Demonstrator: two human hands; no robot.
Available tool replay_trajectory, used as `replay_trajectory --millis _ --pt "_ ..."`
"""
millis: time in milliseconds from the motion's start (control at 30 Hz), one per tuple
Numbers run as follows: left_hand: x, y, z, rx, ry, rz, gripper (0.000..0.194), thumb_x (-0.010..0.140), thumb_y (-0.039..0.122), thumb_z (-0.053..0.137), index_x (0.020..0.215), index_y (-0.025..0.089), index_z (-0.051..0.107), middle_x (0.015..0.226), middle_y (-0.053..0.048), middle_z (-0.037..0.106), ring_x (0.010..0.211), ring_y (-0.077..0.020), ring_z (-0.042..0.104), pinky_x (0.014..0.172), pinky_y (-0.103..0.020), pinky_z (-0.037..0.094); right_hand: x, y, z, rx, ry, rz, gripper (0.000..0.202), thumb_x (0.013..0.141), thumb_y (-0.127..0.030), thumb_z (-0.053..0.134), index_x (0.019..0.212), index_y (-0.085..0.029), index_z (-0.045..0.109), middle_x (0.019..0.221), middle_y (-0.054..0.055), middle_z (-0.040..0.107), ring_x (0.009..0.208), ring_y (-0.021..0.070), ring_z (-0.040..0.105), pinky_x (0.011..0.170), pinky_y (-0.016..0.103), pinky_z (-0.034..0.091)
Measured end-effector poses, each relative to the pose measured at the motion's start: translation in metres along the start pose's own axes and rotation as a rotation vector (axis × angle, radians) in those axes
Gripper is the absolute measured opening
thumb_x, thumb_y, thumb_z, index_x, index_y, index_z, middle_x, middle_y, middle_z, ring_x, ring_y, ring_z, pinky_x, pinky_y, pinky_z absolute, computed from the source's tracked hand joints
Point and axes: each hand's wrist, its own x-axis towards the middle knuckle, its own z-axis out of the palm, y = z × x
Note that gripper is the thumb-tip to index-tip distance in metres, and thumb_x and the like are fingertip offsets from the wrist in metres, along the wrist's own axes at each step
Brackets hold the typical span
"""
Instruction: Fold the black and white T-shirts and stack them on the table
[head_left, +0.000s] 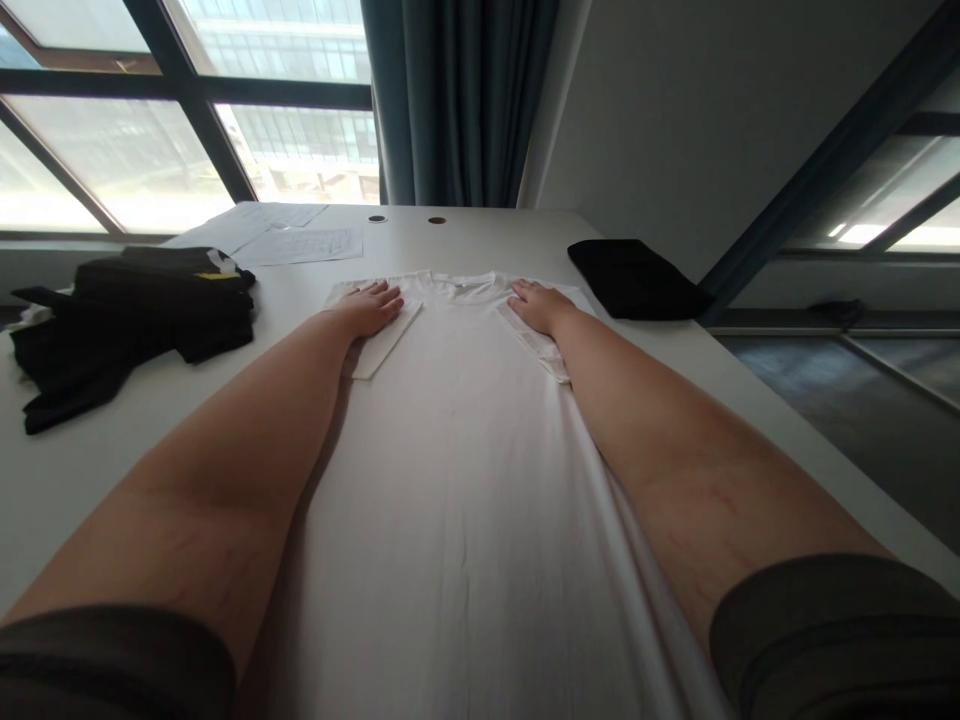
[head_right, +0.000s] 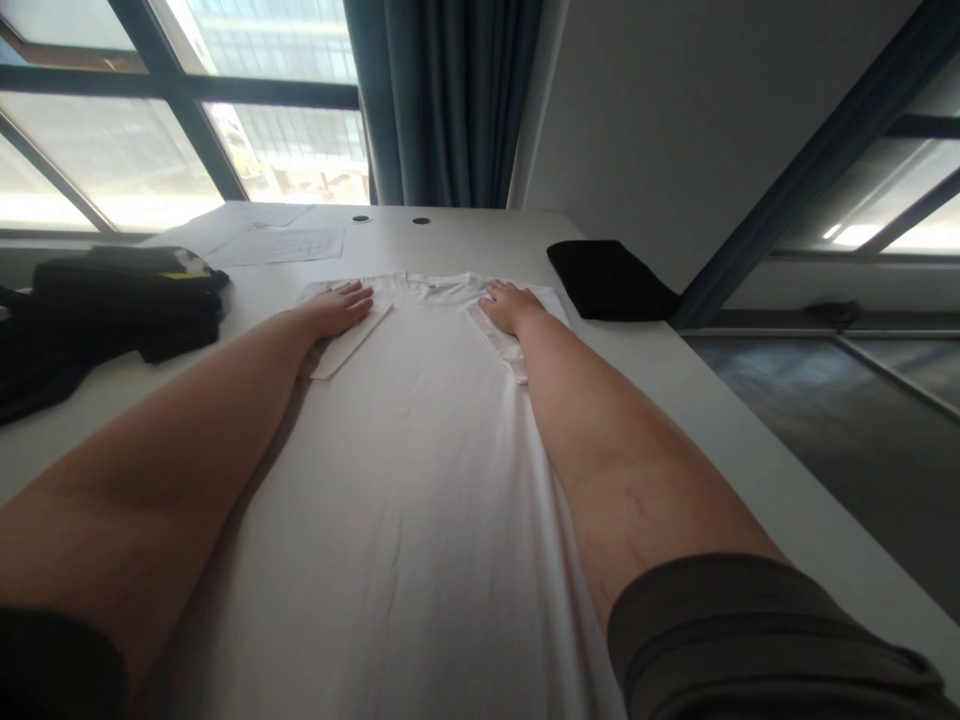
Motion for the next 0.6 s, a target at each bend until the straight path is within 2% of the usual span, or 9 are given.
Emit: replay_trajectory --millis 67,200,300,433,600 --pt "0.002 0.002 0.001 -0.005 -0.048 -0.007 0.070 0.110 0.058 0.024 0.170 0.024 0.031 0.178 -0.009 0.025 0.164 -0.0266 0.021 0.131 -0.043 0.019 0.004 0.001 0.001 -0.011 -0.022 0.016 0.071 0.107 -0.055 0.029 0.170 -0.022 0.033 0.178 0.008 0.024 0.164 0.0280 0.022 0.132 0.051 0.018" --pt "0.004 0.004 0.000 -0.027 -0.049 -0.056 0.073 0.107 0.064 0.024 0.171 0.028 0.030 0.179 -0.005 0.023 0.165 -0.0280 0.020 0.132 -0.044 0.016 0.015 0.003 0.002 -0.056 -0.066 0.025 0.072 0.107 -0.060 0.026 0.172 -0.029 0.025 0.180 0.003 0.019 0.164 0.0306 0.020 0.131 0.057 0.018" --pt "0.007 0.005 -0.002 -0.028 -0.050 -0.119 0.075 0.106 0.064 0.026 0.171 0.028 0.030 0.179 -0.006 0.021 0.164 -0.0313 0.020 0.132 -0.047 0.017 0.021 0.002 0.002 -0.068 -0.094 0.047 0.073 0.106 -0.062 0.025 0.173 -0.031 0.021 0.181 0.002 0.015 0.165 0.0321 0.017 0.130 0.063 0.016" --pt "0.014 0.006 0.000 -0.001 -0.051 -0.179 0.083 0.104 0.067 0.025 0.172 0.019 0.027 0.180 -0.013 0.016 0.164 -0.0370 0.018 0.130 -0.049 0.017 0.027 0.000 0.002 -0.062 -0.110 0.090 0.074 0.107 -0.063 0.024 0.174 -0.031 0.018 0.181 0.005 0.010 0.165 0.0343 0.014 0.129 0.066 0.015" --pt "0.020 0.004 0.005 0.008 -0.034 -0.210 0.086 0.104 0.063 0.023 0.171 0.009 0.026 0.178 -0.019 0.017 0.164 -0.0365 0.019 0.130 -0.049 0.019 0.030 -0.001 0.003 -0.051 -0.088 0.123 0.074 0.107 -0.060 0.026 0.173 -0.028 0.020 0.181 0.005 0.011 0.165 0.0355 0.013 0.129 0.065 0.015"
